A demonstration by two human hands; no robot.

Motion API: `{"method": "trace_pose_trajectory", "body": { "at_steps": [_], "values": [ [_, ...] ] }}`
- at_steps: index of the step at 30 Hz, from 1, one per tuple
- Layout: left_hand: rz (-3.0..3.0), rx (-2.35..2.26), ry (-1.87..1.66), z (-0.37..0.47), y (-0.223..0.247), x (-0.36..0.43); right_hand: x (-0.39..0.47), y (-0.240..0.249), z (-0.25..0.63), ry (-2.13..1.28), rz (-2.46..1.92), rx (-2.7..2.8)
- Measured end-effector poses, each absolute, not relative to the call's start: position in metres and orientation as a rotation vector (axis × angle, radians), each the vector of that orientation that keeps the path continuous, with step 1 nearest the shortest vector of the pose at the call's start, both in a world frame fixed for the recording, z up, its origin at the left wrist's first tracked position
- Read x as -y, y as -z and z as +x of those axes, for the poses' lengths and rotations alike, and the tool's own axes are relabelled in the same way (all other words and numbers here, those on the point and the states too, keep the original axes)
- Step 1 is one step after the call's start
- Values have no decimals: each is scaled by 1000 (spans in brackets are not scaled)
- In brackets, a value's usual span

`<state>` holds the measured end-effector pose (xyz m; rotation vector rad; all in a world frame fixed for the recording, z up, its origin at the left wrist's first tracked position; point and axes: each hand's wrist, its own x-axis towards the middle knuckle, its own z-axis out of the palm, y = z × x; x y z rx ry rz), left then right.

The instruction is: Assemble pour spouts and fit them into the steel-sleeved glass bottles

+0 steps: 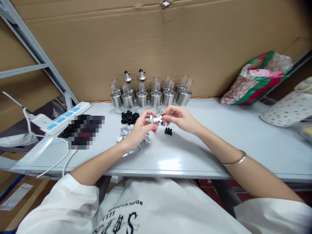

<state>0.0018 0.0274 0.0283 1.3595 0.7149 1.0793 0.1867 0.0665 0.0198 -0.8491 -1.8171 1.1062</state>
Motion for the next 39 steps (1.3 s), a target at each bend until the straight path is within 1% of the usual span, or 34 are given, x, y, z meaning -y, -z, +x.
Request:
{"method": "trace_pose_trajectory", "body": {
  "at_steps": [4, 9, 11, 16, 20, 28, 39],
  "values": [
    [1330, -713, -1094, 2, -27, -28, -68, -21, 192, -895, -960, 1923],
    [1311, -699, -1130, 1, -27, -29, -73, -29, 206, -518, -1150, 2313],
    [1314, -695, -1134, 1, -27, -29, -77, -28, 211, -435, -1202, 2424],
    [1310, -703, -1127, 1, -28, -28, -86, -21, 220, -524, -1325, 2532],
    [1307, -718, -1154, 1, -29, -27, -88, -18, 221, -525, -1405, 2602],
    [1307, -714, -1171, 1, -28, -28, -86, -18, 221, -533, -1343, 2654],
    [1312, -724, -1154, 1, -28, -28, -80, -23, 218, -722, -1300, 2647]
  ]
}}
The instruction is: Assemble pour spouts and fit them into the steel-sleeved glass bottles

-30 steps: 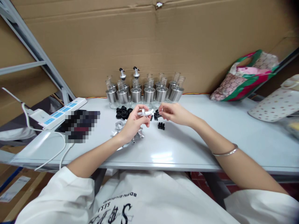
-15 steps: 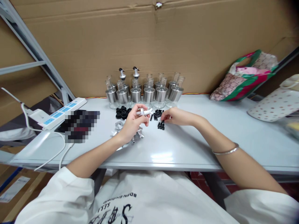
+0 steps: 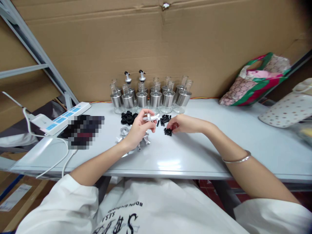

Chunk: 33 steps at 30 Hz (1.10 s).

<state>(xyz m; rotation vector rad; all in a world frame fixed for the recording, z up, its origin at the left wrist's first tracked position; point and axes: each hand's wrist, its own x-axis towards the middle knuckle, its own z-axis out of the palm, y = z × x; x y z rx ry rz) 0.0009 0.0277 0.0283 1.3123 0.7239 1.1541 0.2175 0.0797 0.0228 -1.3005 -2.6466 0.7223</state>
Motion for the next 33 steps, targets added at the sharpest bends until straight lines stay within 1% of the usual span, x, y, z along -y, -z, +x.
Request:
{"method": "trace_pose_trajectory", "body": {
  "at_steps": [6, 9, 14, 18, 21, 24, 33],
  "values": [
    [1308, -723, -1148, 1, -28, -28, -77, -26, 214, -509, -1225, 2612],
    [1305, -718, -1148, 1, -28, -28, -76, -23, 210, -477, -1175, 2643],
    [1295, -718, -1140, 1, -28, -28, -78, -17, 208, -534, -1163, 2699],
    [1297, -715, -1130, 1, -28, -28, -77, -22, 209, -552, -1168, 2676],
    [1299, -717, -1125, 0, -28, -28, -75, -26, 212, -552, -1276, 2652],
    [1295, -725, -1120, 0, -28, -28, -75, -25, 215, -627, -1365, 2672],
    [1301, -729, -1125, 1, -28, -29, -75, -25, 214, -705, -1286, 2676]
  ]
}}
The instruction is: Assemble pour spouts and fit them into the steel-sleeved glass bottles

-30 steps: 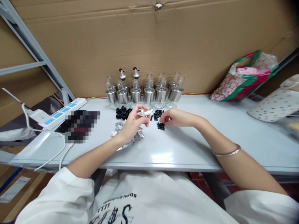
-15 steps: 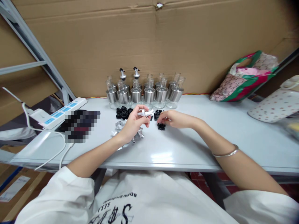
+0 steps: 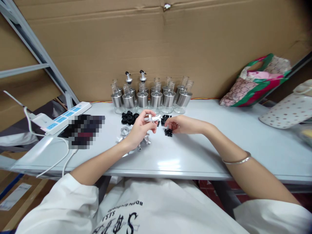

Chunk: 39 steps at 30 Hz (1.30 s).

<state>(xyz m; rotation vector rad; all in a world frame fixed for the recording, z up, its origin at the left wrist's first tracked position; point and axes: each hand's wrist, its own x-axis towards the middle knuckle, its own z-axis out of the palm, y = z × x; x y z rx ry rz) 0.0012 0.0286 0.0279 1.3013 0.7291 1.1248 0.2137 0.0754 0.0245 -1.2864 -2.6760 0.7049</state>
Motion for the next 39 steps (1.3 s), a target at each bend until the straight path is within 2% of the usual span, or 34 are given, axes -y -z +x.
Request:
{"method": "trace_pose_trajectory", "body": {
  "at_steps": [4, 10, 15, 19, 28, 35, 39],
  "values": [
    [1324, -718, -1113, 0, -26, -30, -70, -29, 210, -508, -1137, 2521],
    [1338, -707, -1063, 0, -23, -31, -54, -33, 196, 253, -634, 2212],
    [1340, -671, -925, -1, -21, -32, -51, -28, 188, 513, -499, 2278],
    [1298, -565, -843, -4, -24, -35, -53, -27, 188, 545, -493, 2251],
    [1418, -572, -943, -1, -24, -33, -53, -27, 187, 506, -525, 2213],
    [1860, -948, -1082, -21, -41, -45, -55, -26, 189, 463, -541, 2188],
    [2218, -1204, -860, -45, -53, -60, -56, -27, 191, 433, -557, 2183]
  ]
}}
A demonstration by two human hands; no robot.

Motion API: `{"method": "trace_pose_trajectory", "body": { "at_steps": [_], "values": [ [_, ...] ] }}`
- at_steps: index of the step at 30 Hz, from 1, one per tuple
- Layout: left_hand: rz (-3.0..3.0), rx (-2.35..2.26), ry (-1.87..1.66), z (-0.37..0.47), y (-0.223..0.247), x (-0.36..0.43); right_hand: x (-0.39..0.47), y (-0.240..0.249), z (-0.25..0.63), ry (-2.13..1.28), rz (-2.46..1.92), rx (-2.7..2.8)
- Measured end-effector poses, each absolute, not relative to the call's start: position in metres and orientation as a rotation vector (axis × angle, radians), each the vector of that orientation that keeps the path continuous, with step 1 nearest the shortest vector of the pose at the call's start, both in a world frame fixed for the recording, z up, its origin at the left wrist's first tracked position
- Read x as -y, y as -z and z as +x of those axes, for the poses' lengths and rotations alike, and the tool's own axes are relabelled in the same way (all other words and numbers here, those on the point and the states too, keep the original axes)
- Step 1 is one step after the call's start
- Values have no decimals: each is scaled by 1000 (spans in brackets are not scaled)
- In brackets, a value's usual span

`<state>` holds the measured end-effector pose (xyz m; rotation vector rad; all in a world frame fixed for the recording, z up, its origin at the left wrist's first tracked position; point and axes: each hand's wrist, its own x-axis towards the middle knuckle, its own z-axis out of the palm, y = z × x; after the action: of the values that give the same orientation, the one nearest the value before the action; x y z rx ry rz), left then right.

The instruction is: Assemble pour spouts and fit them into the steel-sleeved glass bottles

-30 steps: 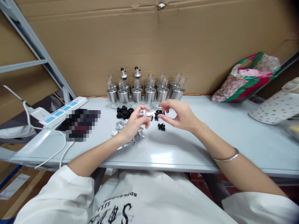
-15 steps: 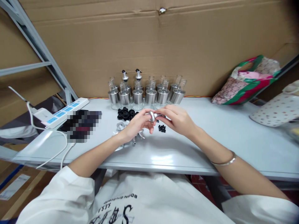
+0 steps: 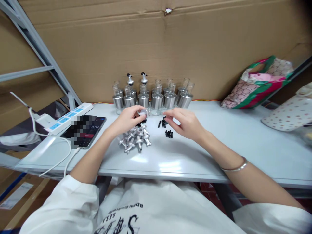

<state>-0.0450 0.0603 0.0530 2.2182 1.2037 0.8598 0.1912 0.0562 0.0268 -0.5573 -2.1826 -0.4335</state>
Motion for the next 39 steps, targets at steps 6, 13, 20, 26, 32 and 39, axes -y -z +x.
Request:
{"method": "trace_pose_trajectory", "body": {
  "at_steps": [6, 13, 20, 26, 32, 39],
  "values": [
    [2451, -1189, -468, -54, -46, -72, -55, -27, 191, 450, -586, 2217],
    [2525, -1150, -519, -56, -60, -61, -55, -27, 191, 450, -582, 2218],
    [2502, -1201, -57, -76, -67, -66, -57, -25, 191, 437, -596, 2236],
    [2486, -1197, -12, -79, -63, -69, -56, -25, 191, 430, -608, 2239],
    [2398, -1157, -85, -76, -70, -63, -56, -26, 191, 428, -621, 2243],
    [2247, -1051, -111, -72, -75, -57, -56, -25, 191, 428, -608, 2239]
  ]
}}
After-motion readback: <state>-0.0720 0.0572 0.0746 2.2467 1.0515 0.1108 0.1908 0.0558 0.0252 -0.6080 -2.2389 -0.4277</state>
